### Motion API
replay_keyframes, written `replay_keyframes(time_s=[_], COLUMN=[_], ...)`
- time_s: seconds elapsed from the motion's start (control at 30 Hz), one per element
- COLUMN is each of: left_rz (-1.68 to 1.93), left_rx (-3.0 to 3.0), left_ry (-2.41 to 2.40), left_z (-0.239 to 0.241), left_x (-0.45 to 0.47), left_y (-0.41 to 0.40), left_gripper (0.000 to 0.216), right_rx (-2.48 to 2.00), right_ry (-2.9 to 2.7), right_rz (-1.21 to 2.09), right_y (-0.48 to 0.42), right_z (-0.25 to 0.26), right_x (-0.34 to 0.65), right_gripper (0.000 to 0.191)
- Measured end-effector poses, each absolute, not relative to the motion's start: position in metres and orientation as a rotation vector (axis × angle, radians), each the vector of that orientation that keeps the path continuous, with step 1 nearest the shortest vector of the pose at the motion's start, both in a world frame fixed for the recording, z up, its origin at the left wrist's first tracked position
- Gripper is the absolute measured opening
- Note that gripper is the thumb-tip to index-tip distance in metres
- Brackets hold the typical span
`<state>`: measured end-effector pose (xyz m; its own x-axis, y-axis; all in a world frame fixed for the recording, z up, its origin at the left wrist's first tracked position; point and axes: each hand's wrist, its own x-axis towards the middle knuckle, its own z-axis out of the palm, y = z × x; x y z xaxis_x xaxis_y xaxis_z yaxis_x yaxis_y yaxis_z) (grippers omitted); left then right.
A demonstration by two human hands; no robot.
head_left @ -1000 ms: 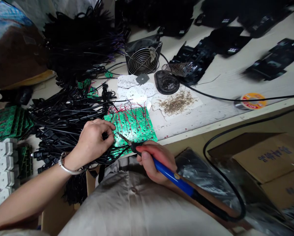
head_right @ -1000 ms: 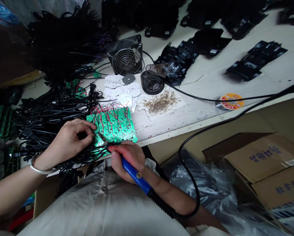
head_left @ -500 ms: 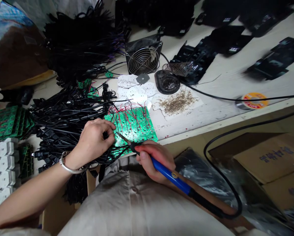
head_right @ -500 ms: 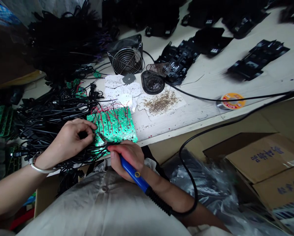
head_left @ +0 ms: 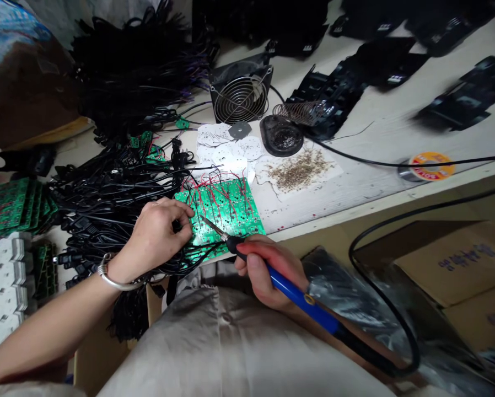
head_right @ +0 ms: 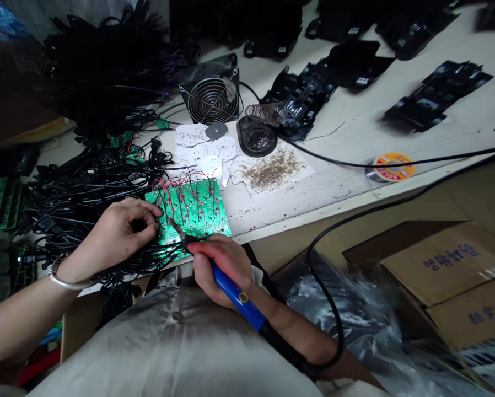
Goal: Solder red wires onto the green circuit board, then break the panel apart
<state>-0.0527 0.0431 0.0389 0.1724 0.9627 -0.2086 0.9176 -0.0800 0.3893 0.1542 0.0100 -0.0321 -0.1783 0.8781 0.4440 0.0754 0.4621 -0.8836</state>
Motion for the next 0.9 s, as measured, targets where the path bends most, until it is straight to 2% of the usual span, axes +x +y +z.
replay_keyframes(time_s=[0.9], left_rz=[0.149], left_rx=[2.002], left_ry=[1.744], left_z=[0.0395], left_x=[-0.0547], left_y=[0.0447], left_gripper=[0.014], right_rx=[-0.920], right_ry=[-1.585], right_rz=[0.841], right_y=[0.0050], right_z=[-0.0318], right_x=[0.1542], right_gripper=[0.013])
